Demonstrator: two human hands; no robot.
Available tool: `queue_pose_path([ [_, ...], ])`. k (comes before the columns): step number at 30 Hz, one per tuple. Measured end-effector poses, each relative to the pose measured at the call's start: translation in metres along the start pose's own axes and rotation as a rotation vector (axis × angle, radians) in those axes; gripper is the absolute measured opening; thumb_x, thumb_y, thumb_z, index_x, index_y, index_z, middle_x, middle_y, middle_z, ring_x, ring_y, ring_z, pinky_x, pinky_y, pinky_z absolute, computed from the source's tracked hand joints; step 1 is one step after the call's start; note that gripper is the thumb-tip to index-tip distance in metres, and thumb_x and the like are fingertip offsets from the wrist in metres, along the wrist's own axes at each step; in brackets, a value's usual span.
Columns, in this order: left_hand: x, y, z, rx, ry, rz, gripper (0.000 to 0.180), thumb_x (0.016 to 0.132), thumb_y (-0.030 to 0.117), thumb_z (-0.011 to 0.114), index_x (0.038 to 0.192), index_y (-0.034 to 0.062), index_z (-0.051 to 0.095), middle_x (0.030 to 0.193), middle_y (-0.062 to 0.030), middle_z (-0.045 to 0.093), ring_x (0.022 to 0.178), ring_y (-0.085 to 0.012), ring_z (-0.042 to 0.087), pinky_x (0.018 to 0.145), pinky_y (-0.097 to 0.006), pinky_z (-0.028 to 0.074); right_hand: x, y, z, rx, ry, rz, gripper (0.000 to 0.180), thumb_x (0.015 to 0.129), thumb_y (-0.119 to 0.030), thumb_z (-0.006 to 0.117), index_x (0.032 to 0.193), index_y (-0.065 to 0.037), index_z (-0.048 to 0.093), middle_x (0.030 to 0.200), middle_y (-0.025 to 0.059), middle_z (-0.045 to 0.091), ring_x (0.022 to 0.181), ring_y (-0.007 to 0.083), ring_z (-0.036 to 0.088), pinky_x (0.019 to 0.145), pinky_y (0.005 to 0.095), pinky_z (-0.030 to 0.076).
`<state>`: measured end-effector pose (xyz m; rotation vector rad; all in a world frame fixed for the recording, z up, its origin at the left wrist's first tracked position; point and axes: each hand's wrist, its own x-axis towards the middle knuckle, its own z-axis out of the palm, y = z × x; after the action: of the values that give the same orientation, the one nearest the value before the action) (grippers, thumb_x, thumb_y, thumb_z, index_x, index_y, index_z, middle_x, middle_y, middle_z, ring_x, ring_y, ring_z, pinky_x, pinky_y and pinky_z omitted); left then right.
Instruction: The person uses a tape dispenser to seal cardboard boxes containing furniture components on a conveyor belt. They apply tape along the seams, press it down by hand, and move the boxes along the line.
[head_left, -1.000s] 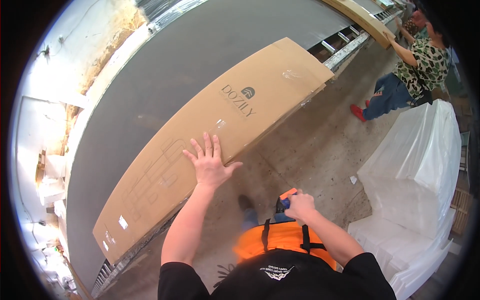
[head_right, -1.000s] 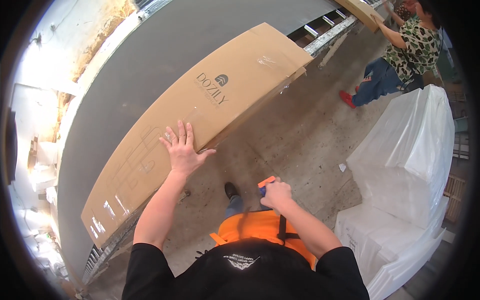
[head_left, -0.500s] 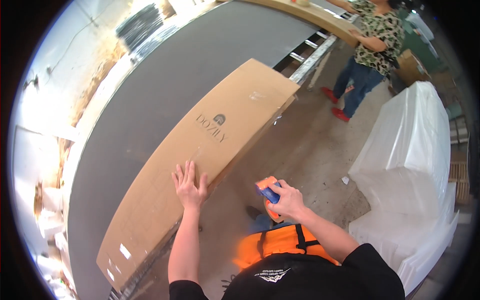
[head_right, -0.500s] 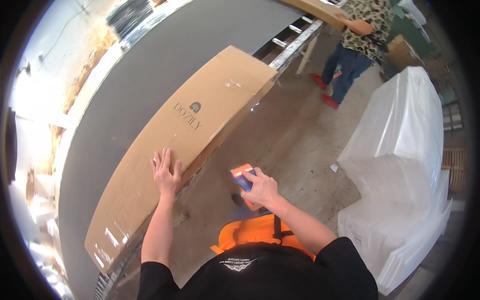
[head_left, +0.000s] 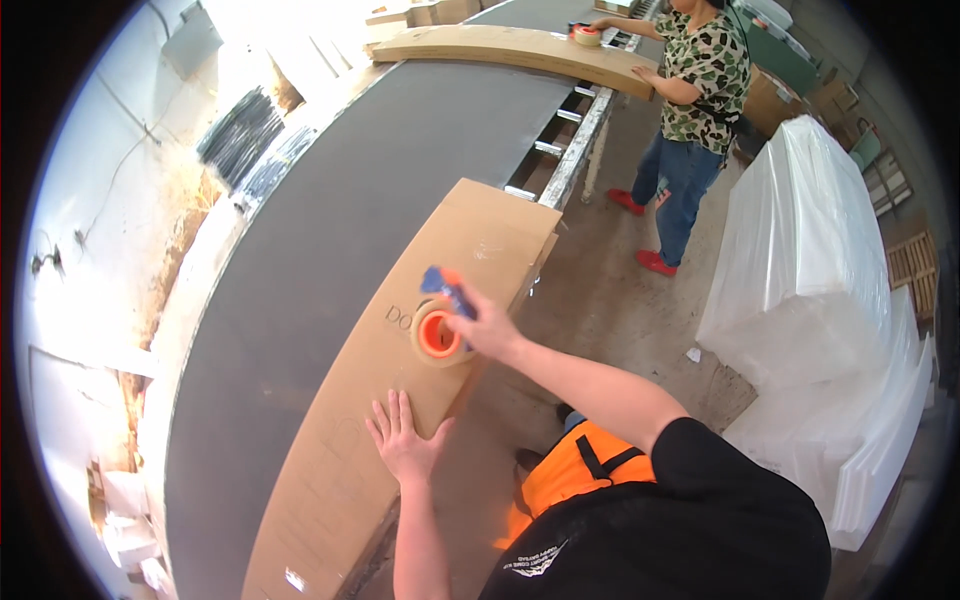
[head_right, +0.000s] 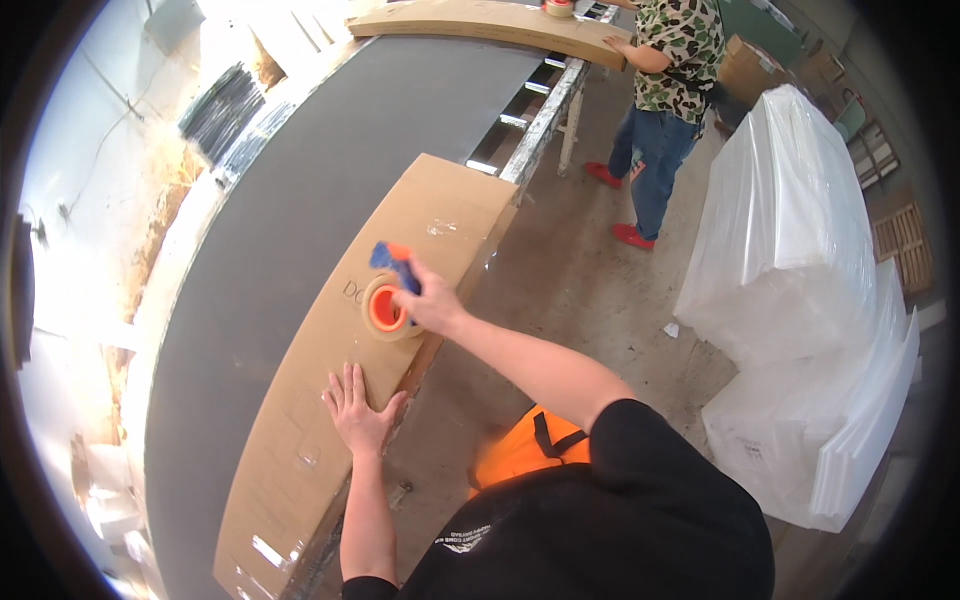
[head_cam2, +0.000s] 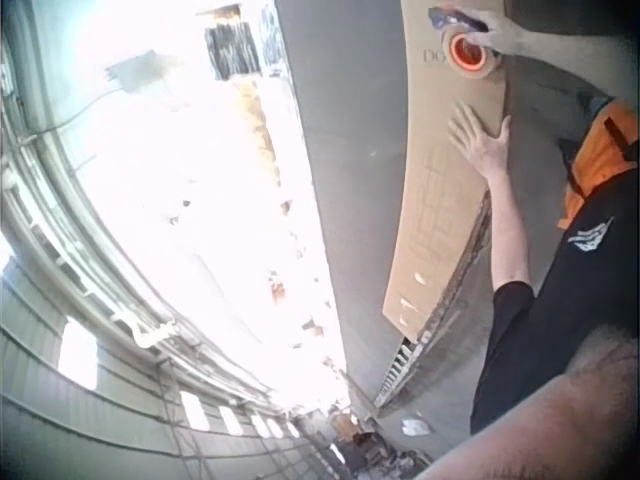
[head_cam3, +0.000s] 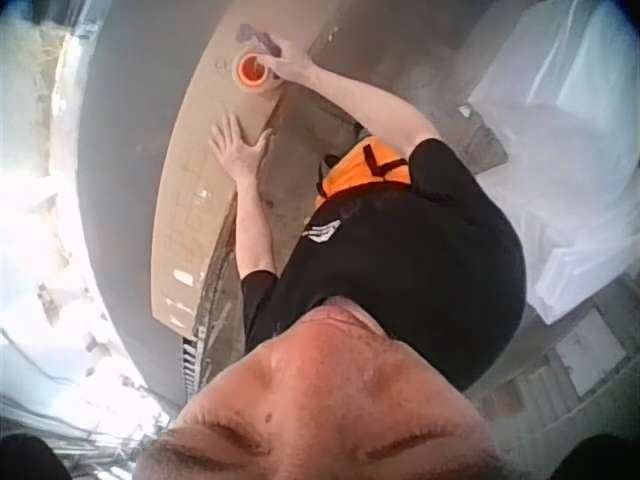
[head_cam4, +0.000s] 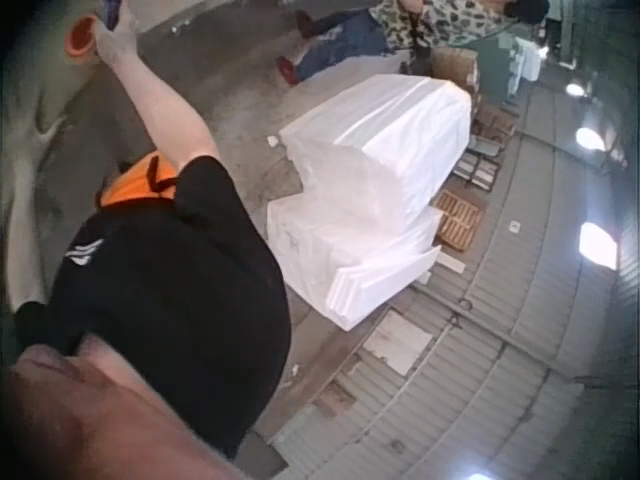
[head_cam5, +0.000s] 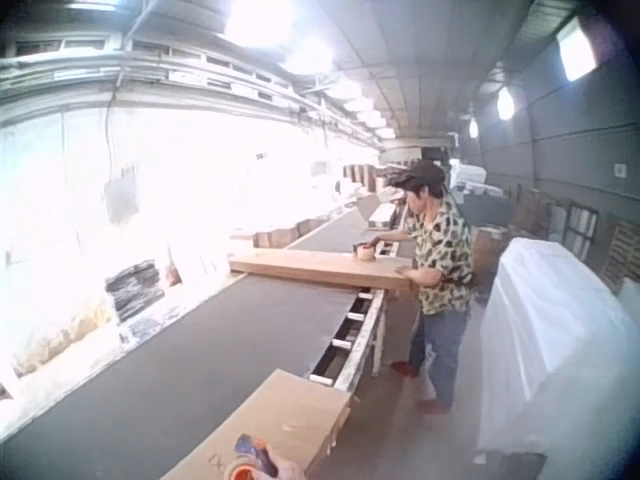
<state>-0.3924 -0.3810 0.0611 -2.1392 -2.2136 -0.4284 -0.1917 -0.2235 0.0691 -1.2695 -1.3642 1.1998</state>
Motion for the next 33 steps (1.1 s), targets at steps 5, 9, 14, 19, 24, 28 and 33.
queue_pose_path([
  [5,-0.007,-0.005,-0.005,0.028,-0.031,-0.032,0.095,0.071,0.06,0.077,0.143,0.0051,0.049,0.15,-0.0108,0.047,0.143,-0.0368,0.033,0.119,-0.052,0.021,0.004,0.006,0.012,-0.418,0.333,-0.021,0.083,0.085,-0.05,0.064,0.147,-0.001,0.038,0.147,0.0253,0.041,0.13,0.0405,0.036,0.114,0.0439,0.026],
  [9,-0.002,0.004,-0.005,0.063,-0.013,0.004,0.095,0.07,0.057,0.078,0.143,0.0033,0.048,0.148,-0.0123,0.048,0.142,-0.0377,0.035,0.119,-0.053,0.023,0.004,0.037,-0.043,-0.093,0.749,0.505,0.09,0.08,-0.047,0.075,0.141,0.006,0.034,0.14,0.0226,0.049,0.13,0.0372,0.044,0.108,0.046,0.036],
  [14,-0.002,0.001,0.009,0.088,-0.017,0.016,0.094,0.071,0.054,0.078,0.143,0.0029,0.047,0.147,-0.013,0.049,0.142,-0.038,0.036,0.119,-0.053,0.023,0.026,0.045,-0.055,0.001,0.402,0.428,0.081,0.076,-0.047,0.082,0.129,0.008,0.053,0.12,0.0184,0.067,0.117,0.0276,0.062,0.099,0.0369,0.047],
  [19,-0.009,-0.01,0.005,0.101,0.073,-0.068,0.086,0.074,0.053,0.077,0.138,0.0018,0.053,0.141,-0.0146,0.055,0.137,-0.0396,0.043,0.117,-0.052,0.027,0.057,0.089,-0.089,0.056,0.281,0.476,0.12,0.065,-0.048,0.088,0.143,0.018,0.025,0.147,0.031,0.041,0.135,0.0361,0.044,0.11,0.0391,0.038],
  [24,-0.005,-0.028,0.002,-0.089,0.252,-0.088,0.061,0.082,0.051,0.07,0.121,0.0044,0.067,0.127,-0.0159,0.065,0.125,-0.0379,0.056,0.102,-0.049,0.047,0.108,0.093,-0.11,0.436,0.208,0.112,0.036,0.084,-0.014,0.077,0.113,0.004,0.067,0.106,0.0085,0.07,0.092,0.0184,0.065,0.082,0.0341,0.053],
  [28,-0.028,-0.054,0.021,0.047,0.46,-0.422,0.057,0.084,0.044,0.071,0.128,0.0076,0.064,0.133,-0.0139,0.061,0.131,-0.0368,0.051,0.11,-0.049,0.039,0.14,0.132,-0.108,0.62,0.018,0.445,0.049,0.091,-0.023,0.071,0.13,0.003,0.058,0.124,0.0099,0.064,0.107,0.0231,0.065,0.092,0.0364,0.054],
  [33,-0.096,-0.092,0.015,-0.017,0.761,-1.661,0.101,0.086,0.046,0.069,0.153,-0.0059,0.014,0.161,-0.0255,0.01,0.151,-0.0355,0.006,0.122,-0.046,0.013,0.13,0.158,-0.098,0.507,-0.13,0.353,0.05,0.096,-0.031,0.063,0.136,-0.003,0.053,0.132,0.0075,0.06,0.115,0.0216,0.06,0.093,0.0345,0.051],
])
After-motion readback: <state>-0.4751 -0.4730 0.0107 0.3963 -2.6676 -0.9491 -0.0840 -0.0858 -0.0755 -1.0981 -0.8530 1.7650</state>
